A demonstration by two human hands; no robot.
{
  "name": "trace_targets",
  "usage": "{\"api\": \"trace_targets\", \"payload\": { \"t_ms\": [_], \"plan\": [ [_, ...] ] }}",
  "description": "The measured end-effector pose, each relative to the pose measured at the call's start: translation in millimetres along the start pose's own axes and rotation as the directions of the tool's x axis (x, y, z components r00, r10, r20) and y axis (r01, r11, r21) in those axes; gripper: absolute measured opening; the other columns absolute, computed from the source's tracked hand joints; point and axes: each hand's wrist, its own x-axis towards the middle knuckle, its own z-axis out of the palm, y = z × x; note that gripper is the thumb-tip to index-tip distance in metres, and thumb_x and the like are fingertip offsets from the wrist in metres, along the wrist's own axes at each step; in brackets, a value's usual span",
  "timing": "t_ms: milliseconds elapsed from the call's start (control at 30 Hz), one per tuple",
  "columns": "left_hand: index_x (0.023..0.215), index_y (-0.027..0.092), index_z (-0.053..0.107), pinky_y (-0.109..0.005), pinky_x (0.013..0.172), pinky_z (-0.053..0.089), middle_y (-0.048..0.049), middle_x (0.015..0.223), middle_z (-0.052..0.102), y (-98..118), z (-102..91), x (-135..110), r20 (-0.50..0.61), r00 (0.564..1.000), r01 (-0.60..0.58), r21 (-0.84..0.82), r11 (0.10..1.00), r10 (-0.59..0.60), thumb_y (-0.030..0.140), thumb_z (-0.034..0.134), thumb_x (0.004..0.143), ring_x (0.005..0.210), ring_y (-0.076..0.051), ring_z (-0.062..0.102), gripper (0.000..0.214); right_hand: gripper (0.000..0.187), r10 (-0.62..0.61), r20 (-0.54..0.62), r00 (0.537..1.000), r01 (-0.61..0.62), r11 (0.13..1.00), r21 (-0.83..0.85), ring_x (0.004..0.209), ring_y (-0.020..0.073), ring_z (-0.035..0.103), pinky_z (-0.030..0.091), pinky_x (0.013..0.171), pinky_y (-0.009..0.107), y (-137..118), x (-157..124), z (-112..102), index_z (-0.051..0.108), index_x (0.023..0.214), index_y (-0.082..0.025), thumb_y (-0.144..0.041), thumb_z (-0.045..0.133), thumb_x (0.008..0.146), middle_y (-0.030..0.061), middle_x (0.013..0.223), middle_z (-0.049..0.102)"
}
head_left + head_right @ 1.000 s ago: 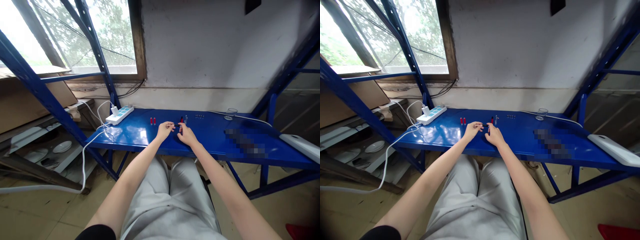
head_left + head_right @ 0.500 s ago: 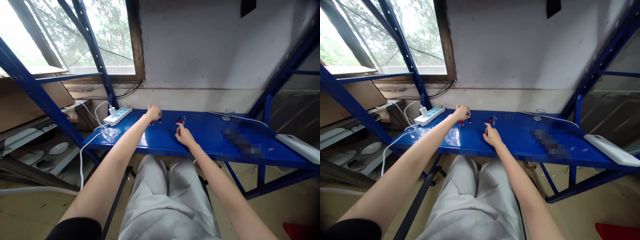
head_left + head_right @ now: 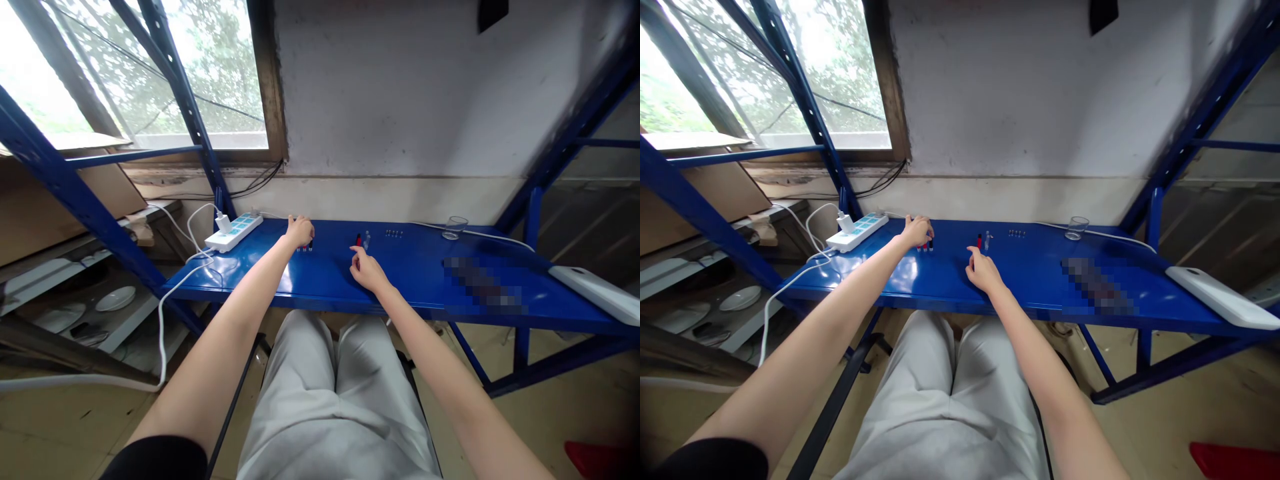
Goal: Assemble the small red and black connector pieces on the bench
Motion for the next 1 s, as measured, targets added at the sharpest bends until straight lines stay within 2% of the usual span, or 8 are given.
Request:
{"api": "trace_targets", "payload": {
  "t_ms": [467, 700, 1000],
  "plan": [
    [0.061, 0.017, 0.066, -0.058, 0.097, 0.015, -0.0107, 0.092, 0.061, -3.3, 6.8, 1.7, -0.01, 0.999, 0.035, -0.05, 0.998, -0.035, 0.009, 0.063, 0.062, 0.104, -0.031, 0.044, 0.008, 0.049, 0.017, 0.011, 1.0, -0.017, 1.0, 0.0, 0.061, 0.0155, 0.053, 0.037, 0.058, 0.026, -1.1, 0.0, -0.9, 0.036, 0.126, -0.014, -0.015, 0.041, 0.078, 0.0046, 0.08, 0.06],
    [0.074, 0.019, 0.069, -0.056, 0.099, 0.017, -0.0089, 0.103, 0.06, 1.3, -0.9, -1.8, 0.087, 0.994, 0.059, 0.064, 0.996, -0.065, 0.014, 0.059, 0.07, 0.109, -0.029, 0.043, 0.012, 0.048, 0.031, 0.019, 0.999, -0.031, 0.999, -0.008, 0.063, 0.0149, 0.054, 0.038, 0.06, 0.026, -1.0, -0.1, -1.3, 0.036, 0.127, -0.013, -0.014, 0.041, 0.079, 0.0049, 0.081, 0.06],
    [0.079, 0.02, 0.07, -0.055, 0.097, 0.02, -0.0079, 0.105, 0.06, -0.1, -2.2, -2.4, 0.099, 0.992, 0.069, 0.105, 0.992, -0.08, 0.016, 0.06, 0.071, 0.109, -0.028, 0.043, 0.013, 0.046, 0.032, 0.019, 0.999, -0.032, 0.999, -0.02, 0.065, 0.0154, 0.055, 0.038, 0.06, 0.026, -1.3, -0.6, -1.3, 0.038, 0.125, -0.015, -0.015, 0.041, 0.079, 0.0044, 0.081, 0.06]
  ]
}}
